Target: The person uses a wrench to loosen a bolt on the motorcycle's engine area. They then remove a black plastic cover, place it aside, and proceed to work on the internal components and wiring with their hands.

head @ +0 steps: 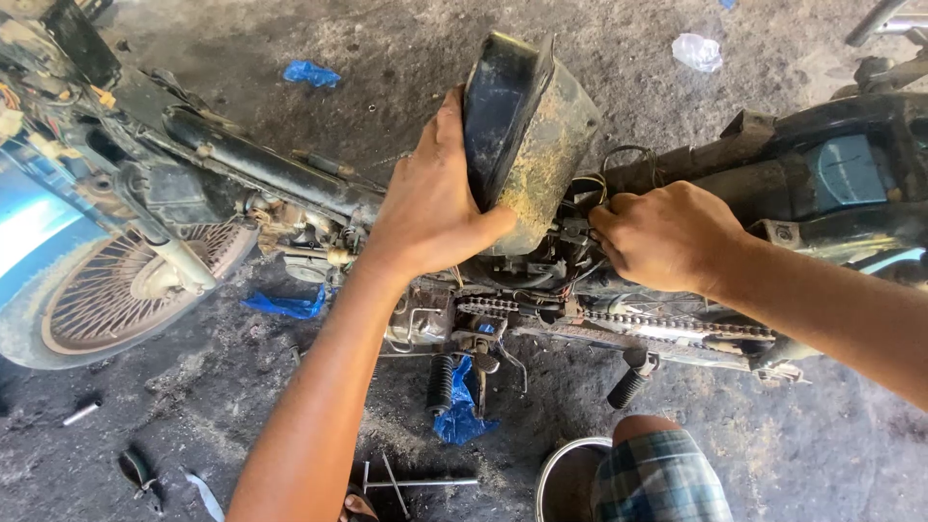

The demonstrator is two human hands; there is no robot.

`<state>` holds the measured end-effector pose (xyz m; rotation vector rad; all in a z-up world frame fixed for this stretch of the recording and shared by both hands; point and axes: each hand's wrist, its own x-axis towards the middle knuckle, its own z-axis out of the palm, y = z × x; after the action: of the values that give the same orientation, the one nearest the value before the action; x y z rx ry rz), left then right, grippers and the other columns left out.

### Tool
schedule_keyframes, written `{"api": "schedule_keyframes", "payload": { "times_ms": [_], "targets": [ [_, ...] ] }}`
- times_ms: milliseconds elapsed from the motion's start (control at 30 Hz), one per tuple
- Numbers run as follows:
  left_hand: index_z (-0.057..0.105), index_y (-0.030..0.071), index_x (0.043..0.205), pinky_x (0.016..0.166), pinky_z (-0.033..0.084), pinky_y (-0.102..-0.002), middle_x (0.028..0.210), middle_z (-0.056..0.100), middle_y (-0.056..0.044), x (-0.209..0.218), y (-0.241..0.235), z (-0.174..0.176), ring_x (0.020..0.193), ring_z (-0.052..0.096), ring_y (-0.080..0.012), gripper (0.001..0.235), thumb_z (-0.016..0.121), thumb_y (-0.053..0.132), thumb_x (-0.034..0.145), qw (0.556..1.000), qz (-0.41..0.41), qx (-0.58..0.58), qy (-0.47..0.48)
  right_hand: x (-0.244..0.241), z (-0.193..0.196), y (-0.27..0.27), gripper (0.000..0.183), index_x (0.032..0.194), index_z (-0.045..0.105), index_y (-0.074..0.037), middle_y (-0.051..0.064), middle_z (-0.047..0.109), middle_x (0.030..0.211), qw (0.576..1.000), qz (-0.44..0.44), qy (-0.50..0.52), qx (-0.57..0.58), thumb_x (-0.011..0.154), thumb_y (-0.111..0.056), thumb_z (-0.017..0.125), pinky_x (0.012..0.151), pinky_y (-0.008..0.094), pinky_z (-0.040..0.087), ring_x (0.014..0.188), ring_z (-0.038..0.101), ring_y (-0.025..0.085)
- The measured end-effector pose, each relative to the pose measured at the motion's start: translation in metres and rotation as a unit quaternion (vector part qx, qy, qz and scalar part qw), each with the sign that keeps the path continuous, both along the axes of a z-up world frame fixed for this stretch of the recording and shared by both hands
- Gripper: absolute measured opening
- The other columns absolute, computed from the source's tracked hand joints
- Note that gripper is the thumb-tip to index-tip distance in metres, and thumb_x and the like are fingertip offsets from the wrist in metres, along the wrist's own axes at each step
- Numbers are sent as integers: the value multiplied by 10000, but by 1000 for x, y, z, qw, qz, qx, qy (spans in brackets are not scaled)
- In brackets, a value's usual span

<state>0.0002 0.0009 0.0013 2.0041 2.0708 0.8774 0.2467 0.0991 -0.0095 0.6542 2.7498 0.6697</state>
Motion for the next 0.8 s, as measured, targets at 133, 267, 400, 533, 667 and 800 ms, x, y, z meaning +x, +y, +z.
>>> {"api": "schedule_keyframes", "payload": {
  "times_ms": [133,267,400,533,667,800],
  "targets": [
    [98,-128,1530,1015,493,-556,1420,443,-329,-1,0,-1,1181,600,-452,1200,795,355,680,1000,13,-20,7,-7,4,-5,257,1027,660,-103,61,657,696,999,-11,-31,6,979,-308,512,434,340,579,539,677,161],
    [79,-112,1540,1007,507,-530,1404,456,-334,3,-3,6,1141,619,-465,1185,771,391,721,999,21,-30,10,-20,18,-12,275,1189,619,-74,78,710,674,987,-75,-141,-14,1029,-243,471,466,312,590,549,723,130],
    [68,-86,1558,990,516,-526,1377,491,-323,3,-5,5,1105,644,-455,1171,760,358,725,999,27,-32,-2,-39,27,-18,262,878,780,-115,64,713,719,982,-124,-127,-68,956,-254,571,562,348,554,634,678,163],
    [169,-91,1538,922,566,-502,1264,580,-307,-1,-6,1,1022,678,-444,1112,787,316,709,1000,11,18,-19,-38,26,-24,231,935,735,-50,97,709,701,971,-190,-87,-119,939,-180,544,487,351,556,576,682,178],
    [247,-144,1497,765,635,-449,1147,627,-284,-6,-2,-7,868,720,-383,1058,772,248,666,998,-17,57,-37,-20,15,-26,320,1259,584,-77,85,706,674,978,-146,-138,-58,974,-170,471,425,328,574,553,723,161],
    [247,-162,1492,718,638,-453,1101,621,-279,1,-4,3,818,710,-381,1067,775,233,653,998,-19,57,-29,-3,-2,-14,272,1121,625,-60,106,644,739,997,-38,-58,16,940,-222,504,385,338,563,531,681,173]
  ]
}}
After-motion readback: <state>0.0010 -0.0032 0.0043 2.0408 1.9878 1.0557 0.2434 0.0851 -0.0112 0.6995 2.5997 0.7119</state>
